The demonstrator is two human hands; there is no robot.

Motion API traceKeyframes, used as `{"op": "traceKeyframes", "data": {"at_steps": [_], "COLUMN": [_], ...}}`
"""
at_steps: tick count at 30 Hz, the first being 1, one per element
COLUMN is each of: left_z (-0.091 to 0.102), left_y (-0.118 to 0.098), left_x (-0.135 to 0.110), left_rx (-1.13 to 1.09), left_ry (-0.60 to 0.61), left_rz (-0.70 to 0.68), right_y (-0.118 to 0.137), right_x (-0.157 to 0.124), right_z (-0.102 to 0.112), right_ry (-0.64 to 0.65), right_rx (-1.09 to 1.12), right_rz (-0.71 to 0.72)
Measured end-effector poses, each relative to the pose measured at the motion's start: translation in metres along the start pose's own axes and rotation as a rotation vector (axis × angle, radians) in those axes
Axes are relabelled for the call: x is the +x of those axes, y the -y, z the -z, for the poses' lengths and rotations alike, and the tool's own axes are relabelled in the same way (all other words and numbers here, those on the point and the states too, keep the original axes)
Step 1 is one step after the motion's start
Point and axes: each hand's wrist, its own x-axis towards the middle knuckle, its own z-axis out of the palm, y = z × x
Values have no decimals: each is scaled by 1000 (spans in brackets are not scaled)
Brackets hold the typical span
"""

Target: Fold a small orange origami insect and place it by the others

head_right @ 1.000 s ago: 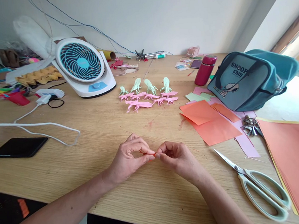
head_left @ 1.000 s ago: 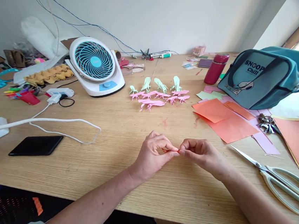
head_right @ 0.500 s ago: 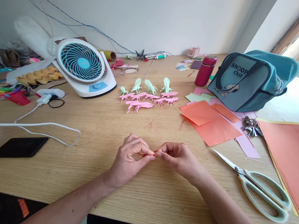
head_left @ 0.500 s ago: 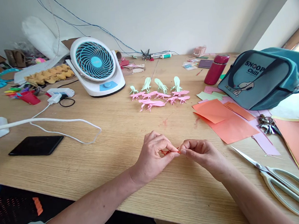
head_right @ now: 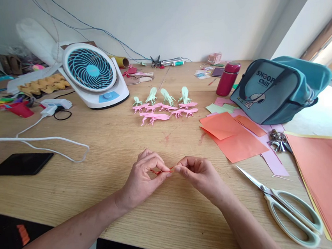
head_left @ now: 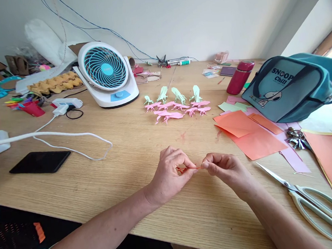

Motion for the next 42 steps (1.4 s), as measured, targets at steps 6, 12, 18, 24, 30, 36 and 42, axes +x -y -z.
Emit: {"op": "traceKeyframes", "data": {"at_steps": [6, 12, 18, 24, 30, 36, 42], "left_z": [1, 0, -1, -2, -1, -3, -1], "left_y": [0, 0, -1, -2, -2, -1, -1], "left_x": [2, 1, 0, -1, -1, 0, 0], "left_rx": [8, 63, 156, 268, 302, 232, 99], "left_ry": [8, -3, -36, -56, -61, -70, 10], "left_rz": [2, -27, -110, -180, -196, -168, -150], "right_y": [0, -5, -7, -8, -8, -7, -5], "right_x": [0, -1, -4, -3, -4, -6, -7], "right_z": [4, -5, -14, -17, -16, -17, -14], "right_ry": [-45, -34, -143, -150, -147, -148, -105], "right_rx": [-13, -162, -324, -350, -372, -440, -472], "right_rz": [27, 189, 361, 372, 384, 464, 493]}}
